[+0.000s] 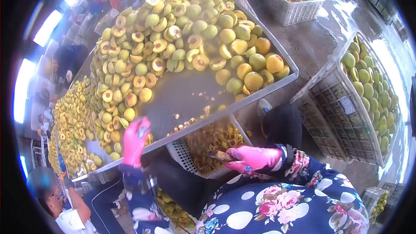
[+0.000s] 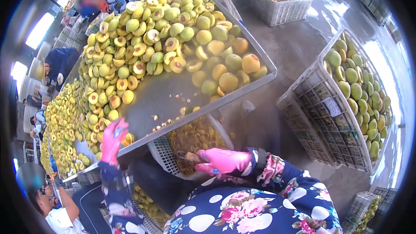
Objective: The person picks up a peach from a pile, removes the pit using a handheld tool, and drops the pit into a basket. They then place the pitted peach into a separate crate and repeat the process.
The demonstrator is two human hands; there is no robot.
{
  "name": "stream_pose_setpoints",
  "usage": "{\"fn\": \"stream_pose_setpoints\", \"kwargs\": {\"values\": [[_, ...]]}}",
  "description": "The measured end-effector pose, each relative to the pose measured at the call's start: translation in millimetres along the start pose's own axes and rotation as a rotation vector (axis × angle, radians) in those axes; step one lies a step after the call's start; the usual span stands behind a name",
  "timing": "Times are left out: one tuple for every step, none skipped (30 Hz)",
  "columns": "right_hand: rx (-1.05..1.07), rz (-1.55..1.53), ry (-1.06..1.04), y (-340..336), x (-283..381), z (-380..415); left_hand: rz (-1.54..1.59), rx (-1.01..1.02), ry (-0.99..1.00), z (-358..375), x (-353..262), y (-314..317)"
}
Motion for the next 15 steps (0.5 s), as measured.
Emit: {"fn": "stream_pose_setpoints", "kwargs": {"values": [[-0.007,-0.112,-0.054,-2.6,-5.4,4.7,0.105,0.093,-0.014,-30.2,-10.4,18.5],[-0.074,-0.135,-0.079,-8.4,-7.5,11.5,0.060,0.119,0.073,-59.2,-24.8,41.3],[-0.103,-0.203,-0.077,-15.0,-11.3,18.0,0.016,0.145,0.160,-86.8,-37.2,67.6],[-0.132,-0.271,-0.074,-21.7,-15.2,24.4,0.041,0.118,0.218,-114.1,-39.2,96.4],[-0.165,-0.331,-0.065,-27.9,-19.0,30.6,0.003,0.108,0.198,-138.8,-44.4,123.6],[-0.196,-0.390,-0.056,-34.1,-22.3,36.8,-0.217,0.036,0.303,-148.0,-71.3,142.1],[-0.226,-0.450,-0.047,-39.9,-25.5,41.1,-0.233,0.079,0.236,-166.7,-75.6,166.8],[-0.246,-0.476,-0.045,-44.6,-30.9,43.5,-0.298,0.115,0.115,-176.4,-91.4,186.6],[-0.266,-0.502,-0.040,-49.2,-37.6,44.6,-0.361,0.085,0.157,-188.7,-87.4,208.2],[-0.285,-0.529,-0.033,-54.6,-41.3,45.7,-0.422,0.055,0.196,-199.0,-82.2,228.2],[-0.294,-0.551,-0.009,-58.5,-40.4,47.2,-0.442,0.140,0.168,-199.4,-94.2,234.2],[-0.296,-0.560,-0.012,-61.8,-41.8,45.6,-0.464,0.228,0.138,-195.4,-111.9,233.3],[-0.295,-0.572,-0.014,-63.8,-44.4,43.4,-0.488,0.318,0.105,-192.7,-120.1,235.0],[-0.293,-0.585,-0.015,-64.1,-46.7,42.0,-0.347,0.412,0.035,-193.3,-113.5,237.9],[-0.281,-0.590,-0.019,-63.3,-47.1,41.3,-0.205,0.502,-0.038,-194.5,-100.3,237.1]]}}
Point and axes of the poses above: each hand's wrist, its own z-axis away from the middle knuckle, its own y-axis out of the palm, x = y × z, the point moved 2 cm from there along -z, towards the middle knuckle, and after that the axes turned 4 degrees about -z, right-handed, at the moved point
